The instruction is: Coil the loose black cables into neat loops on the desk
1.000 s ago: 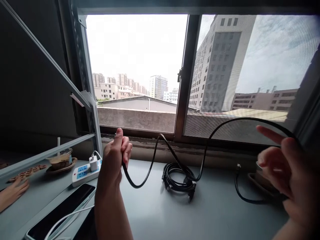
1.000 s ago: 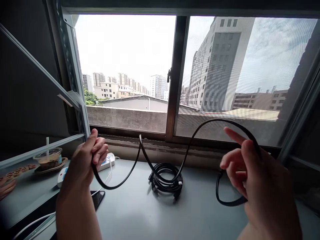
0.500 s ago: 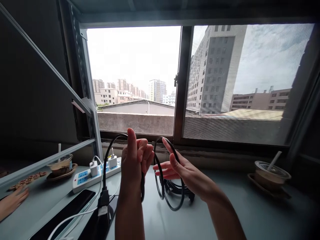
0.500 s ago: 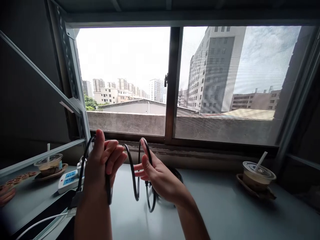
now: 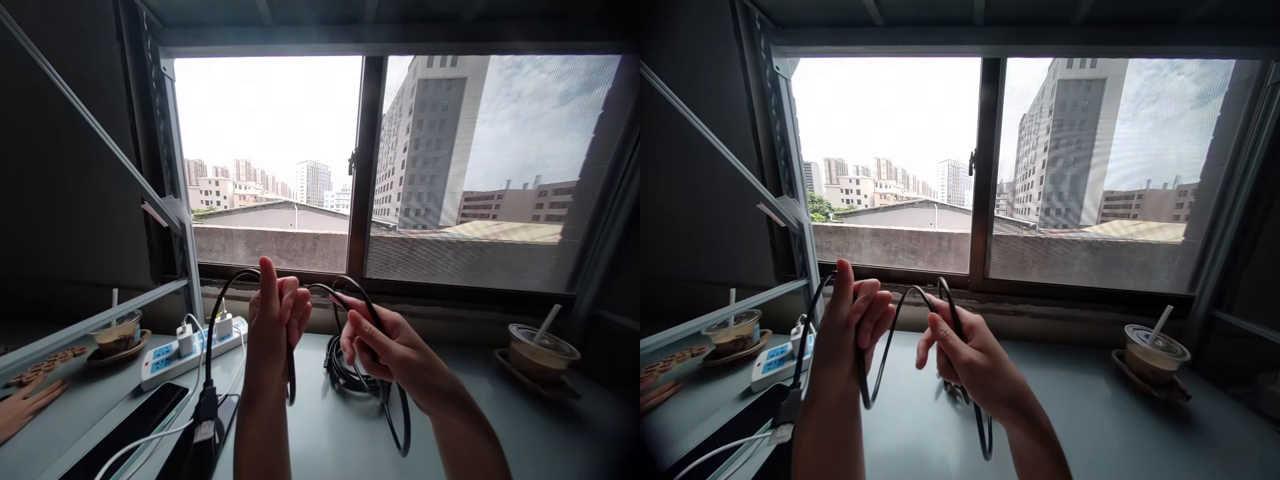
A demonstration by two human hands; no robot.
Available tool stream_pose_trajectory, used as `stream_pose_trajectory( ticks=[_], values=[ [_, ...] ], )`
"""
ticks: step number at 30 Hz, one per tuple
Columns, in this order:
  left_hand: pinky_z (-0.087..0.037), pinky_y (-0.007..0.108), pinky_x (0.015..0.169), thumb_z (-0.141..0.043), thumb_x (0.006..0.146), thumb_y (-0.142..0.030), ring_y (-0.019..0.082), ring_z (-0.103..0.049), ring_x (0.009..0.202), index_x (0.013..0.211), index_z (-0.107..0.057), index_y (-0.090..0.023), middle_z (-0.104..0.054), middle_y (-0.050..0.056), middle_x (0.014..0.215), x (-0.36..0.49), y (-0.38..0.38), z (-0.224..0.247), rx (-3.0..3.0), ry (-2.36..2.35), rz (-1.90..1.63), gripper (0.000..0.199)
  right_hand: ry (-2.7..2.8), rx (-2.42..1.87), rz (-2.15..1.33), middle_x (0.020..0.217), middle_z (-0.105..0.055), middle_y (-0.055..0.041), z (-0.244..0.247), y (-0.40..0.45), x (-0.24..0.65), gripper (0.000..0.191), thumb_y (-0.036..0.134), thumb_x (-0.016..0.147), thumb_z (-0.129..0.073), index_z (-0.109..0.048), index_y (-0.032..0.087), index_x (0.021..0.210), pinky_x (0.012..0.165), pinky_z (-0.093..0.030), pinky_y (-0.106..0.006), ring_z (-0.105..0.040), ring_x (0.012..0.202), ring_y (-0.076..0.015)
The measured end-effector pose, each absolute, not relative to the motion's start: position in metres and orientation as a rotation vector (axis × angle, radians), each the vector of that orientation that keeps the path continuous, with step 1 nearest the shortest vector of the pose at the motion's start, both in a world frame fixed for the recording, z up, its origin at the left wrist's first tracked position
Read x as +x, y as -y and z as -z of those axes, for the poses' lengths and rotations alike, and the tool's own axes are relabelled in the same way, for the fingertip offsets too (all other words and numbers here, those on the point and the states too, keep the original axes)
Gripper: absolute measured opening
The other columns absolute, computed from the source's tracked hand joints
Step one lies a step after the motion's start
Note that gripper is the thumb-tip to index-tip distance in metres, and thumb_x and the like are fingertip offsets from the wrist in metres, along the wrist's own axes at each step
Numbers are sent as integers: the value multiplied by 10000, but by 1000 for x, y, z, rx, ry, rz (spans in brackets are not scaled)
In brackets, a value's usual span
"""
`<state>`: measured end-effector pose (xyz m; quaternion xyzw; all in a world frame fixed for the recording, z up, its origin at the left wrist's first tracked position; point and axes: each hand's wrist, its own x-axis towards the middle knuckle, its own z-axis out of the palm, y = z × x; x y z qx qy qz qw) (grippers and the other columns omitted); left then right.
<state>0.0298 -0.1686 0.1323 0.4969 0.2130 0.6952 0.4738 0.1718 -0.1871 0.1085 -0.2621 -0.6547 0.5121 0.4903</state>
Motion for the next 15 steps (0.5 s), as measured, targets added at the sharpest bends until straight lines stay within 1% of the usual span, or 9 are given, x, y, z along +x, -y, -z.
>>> stream_pose_trajectory(
  ticks=[2, 4, 6, 8, 10, 12, 14, 15],
  values=[
    [-92, 202, 321, -308, 870, -628, 26, -191, 252, 373, -246, -165, -192, -49, 314, 28, 169, -132, 1248, -608, -1741, 682, 1534, -696, -1117, 583, -524, 35, -112, 189, 178, 478, 474, 858, -518, -516, 141, 1200, 348, -181, -150, -256, 376, -5],
    [-95, 208, 304, -261, 854, -667, 49, -268, 231, 343, -315, -169, -244, -25, 293, 27, 168, -130, 1343, -774, -1706, 715, 1457, -767, -961, 581, -521, 34, -114, 191, 181, 507, 520, 855, -491, -529, 138, 1185, 343, -171, -159, -249, 369, -9],
    [-104, 214, 289, -201, 845, -688, 73, -312, 215, 329, -389, -172, -300, 3, 272, 28, 167, -127, 1473, -952, -1575, 753, 1415, -847, -837, 578, -510, 32, -115, 193, 181, 536, 563, 861, -442, -543, 133, 1164, 350, -188, -167, -264, 381, -19],
    [-160, 211, 291, -166, 842, -691, 80, -317, 213, 327, -420, -178, -339, 22, 258, 31, 165, -123, 1586, -1057, -1409, 770, 1457, -933, -767, 585, -502, 31, -115, 195, 178, 541, 571, 855, -443, -546, 141, 1166, 386, -247, -171, -332, 428, -39],
    [-233, 208, 317, -152, 841, -689, 80, -327, 229, 318, -408, -186, -348, 25, 255, 36, 163, -120, 1700, -1082, -1248, 770, 1589, -1002, -708, 619, -519, 28, -114, 198, 174, 500, 535, 806, -548, -565, 161, 1138, 446, -318, -178, -421, 508, -65],
    [-282, 204, 353, -148, 851, -672, 82, -361, 266, 321, -420, -188, -370, 25, 278, 42, 162, -119, 1808, -1040, -1128, 767, 1761, -1031, -637, 680, -555, 21, -114, 200, 172, 411, 453, 716, -676, -608, 171, 1007, 516, -374, -192, -481, 595, -91],
    [-294, 203, 371, -159, 865, -647, 83, -379, 292, 343, -455, -181, -397, 24, 310, 46, 160, -117, 1848, -960, -1057, 760, 1899, -1027, -577, 726, -580, 14, -112, 200, 174, 296, 349, 652, -734, -611, 166, 849, 574, -400, -206, -502, 652, -110],
    [-283, 206, 366, -169, 870, -637, 81, -375, 291, 351, -464, -178, -408, 24, 322, 47, 160, -117, 1842, -915, -1022, 753, 1941, -1030, -561, 733, -585, 13, -111, 200, 177, 246, 300, 653, -727, -603, 165, 817, 591, -404, -211, -503, 660, -113]
  ],
)
